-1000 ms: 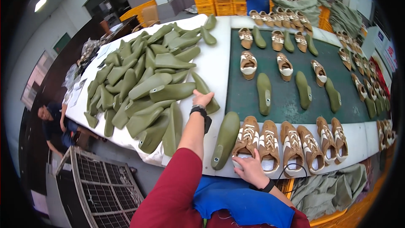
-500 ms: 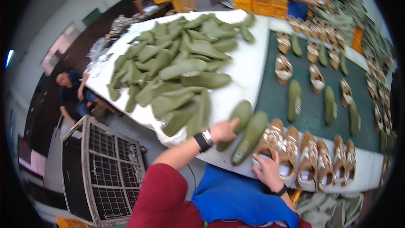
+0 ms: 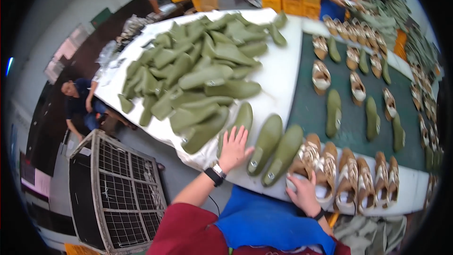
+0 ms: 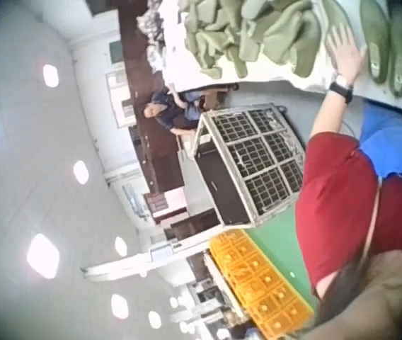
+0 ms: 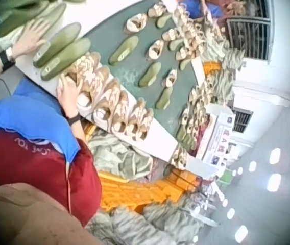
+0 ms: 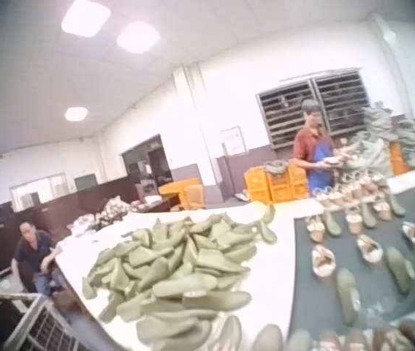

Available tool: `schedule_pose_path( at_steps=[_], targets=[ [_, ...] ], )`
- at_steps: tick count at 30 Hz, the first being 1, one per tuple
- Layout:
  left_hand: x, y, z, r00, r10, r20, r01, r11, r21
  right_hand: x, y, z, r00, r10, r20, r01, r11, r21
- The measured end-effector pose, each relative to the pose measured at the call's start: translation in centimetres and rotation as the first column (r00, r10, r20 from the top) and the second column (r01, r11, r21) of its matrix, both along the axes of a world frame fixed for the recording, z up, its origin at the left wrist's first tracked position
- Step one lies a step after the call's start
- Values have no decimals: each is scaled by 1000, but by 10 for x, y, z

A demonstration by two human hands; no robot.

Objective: The recorder is inserting green shoe lasts into sneakers and placing them on a conveyor belt in a factory setting.

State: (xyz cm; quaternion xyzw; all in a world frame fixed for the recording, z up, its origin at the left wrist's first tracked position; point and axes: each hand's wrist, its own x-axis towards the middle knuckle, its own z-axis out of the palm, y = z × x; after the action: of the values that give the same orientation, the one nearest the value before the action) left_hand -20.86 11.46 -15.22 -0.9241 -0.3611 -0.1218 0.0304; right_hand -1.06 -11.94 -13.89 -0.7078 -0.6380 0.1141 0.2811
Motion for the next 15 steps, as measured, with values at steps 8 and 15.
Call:
schedule_pose_path(
  at_steps=[8,15],
  targets=[
    [7,13,30,899,59,434,38,977,-212,0,6,4,999,-28,-27,28,999,-21],
    [6,-1,17,811,308,497,90,774,-627,1,0,2,1000,-12,-9,12,1000,-18]
  ],
)
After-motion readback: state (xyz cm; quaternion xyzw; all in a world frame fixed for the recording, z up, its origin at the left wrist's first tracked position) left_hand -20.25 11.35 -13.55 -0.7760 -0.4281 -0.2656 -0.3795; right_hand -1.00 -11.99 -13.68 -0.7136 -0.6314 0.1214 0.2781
